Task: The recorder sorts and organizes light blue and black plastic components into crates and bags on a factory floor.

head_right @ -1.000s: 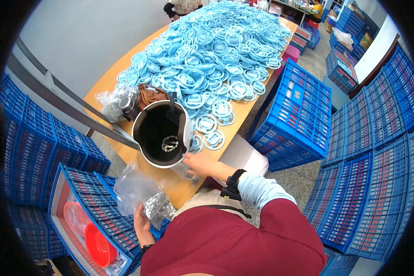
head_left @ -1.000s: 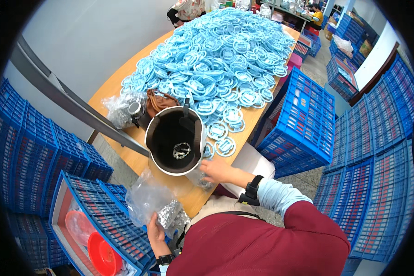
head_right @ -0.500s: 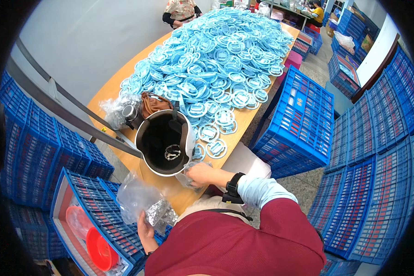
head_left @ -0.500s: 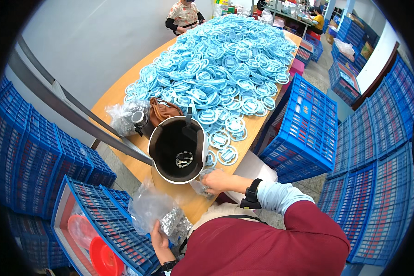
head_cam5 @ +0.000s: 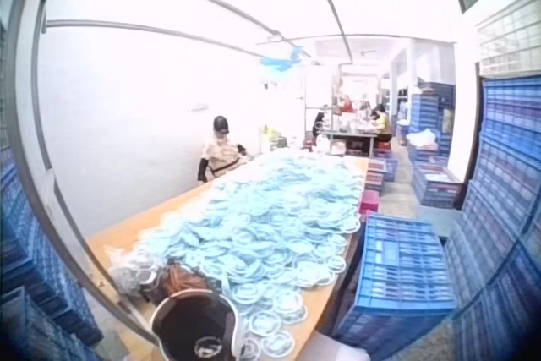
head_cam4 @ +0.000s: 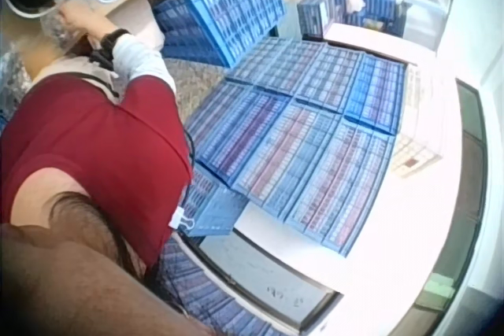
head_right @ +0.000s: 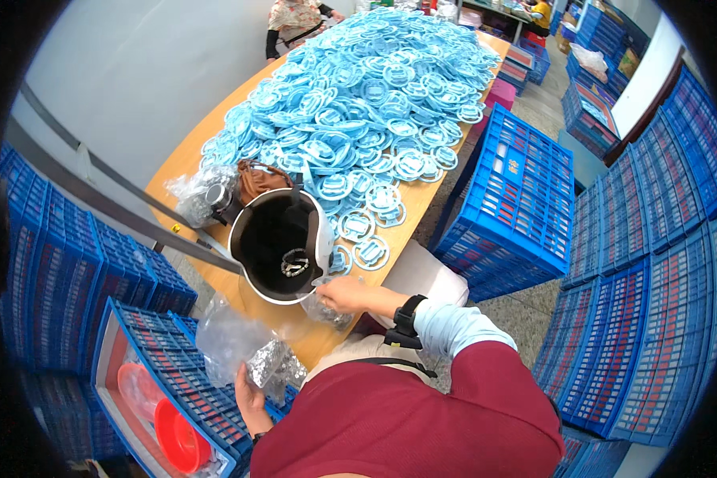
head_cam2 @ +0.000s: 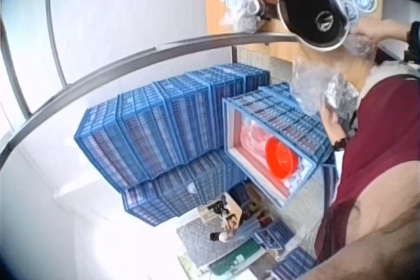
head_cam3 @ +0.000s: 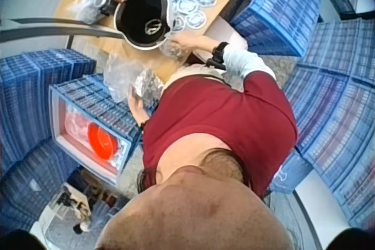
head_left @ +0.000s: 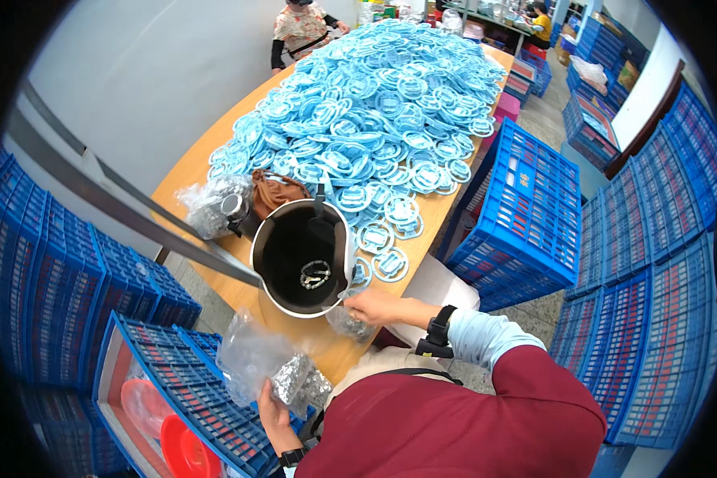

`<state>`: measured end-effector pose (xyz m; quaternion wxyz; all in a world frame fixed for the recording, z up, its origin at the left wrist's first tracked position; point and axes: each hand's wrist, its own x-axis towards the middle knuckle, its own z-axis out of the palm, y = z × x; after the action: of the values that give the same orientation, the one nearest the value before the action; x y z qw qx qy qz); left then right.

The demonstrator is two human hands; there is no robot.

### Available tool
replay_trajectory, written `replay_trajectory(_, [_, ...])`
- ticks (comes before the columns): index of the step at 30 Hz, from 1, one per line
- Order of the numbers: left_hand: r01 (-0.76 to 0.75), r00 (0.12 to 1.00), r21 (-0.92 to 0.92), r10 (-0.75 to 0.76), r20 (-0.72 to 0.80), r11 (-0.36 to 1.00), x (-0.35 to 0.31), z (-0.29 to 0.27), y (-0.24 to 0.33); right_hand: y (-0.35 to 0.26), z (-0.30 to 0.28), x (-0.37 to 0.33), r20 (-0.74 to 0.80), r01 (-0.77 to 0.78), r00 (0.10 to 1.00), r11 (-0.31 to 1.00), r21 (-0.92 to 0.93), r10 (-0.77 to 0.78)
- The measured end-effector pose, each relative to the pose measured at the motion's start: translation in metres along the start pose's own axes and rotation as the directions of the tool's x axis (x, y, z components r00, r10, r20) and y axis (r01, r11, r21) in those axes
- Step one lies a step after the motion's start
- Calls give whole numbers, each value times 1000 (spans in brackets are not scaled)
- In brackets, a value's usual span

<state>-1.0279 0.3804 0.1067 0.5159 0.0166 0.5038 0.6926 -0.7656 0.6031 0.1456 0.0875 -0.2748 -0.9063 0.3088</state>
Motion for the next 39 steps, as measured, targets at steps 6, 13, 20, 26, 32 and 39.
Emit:
replay_trajectory(6, [45, 997, -144, -34, 75, 989, -16, 20, 23, -12, -14, -6, -24, 50, 999, 988, 147, -47])
replay_trajectory(13, [19, 997, -242, -2, 71, 970, -3, 19, 22, -59, -81, -16, -57, 6, 998, 927, 374, 16])
replay_trajectory(20, [73, 993, -329, -40, 107, 942, -22, 37, 32, -93, -107, -3, -135, 76, 991, 852, 518, -6])
replay_trajectory(26, [77, 989, -335, -28, 147, 939, -30, 36, 36, -106, -116, 14, -202, 138, 979, 820, 556, -28])
replay_trajectory(32, [64, 989, -342, -13, 150, 937, -25, 24, 33, -109, -119, 20, -202, 158, 979, 759, 632, -35])
replay_trajectory(39, [36, 991, -356, 13, 133, 934, -26, 16, 35, -115, -117, 23, -157, 133, 987, 720, 681, -33])
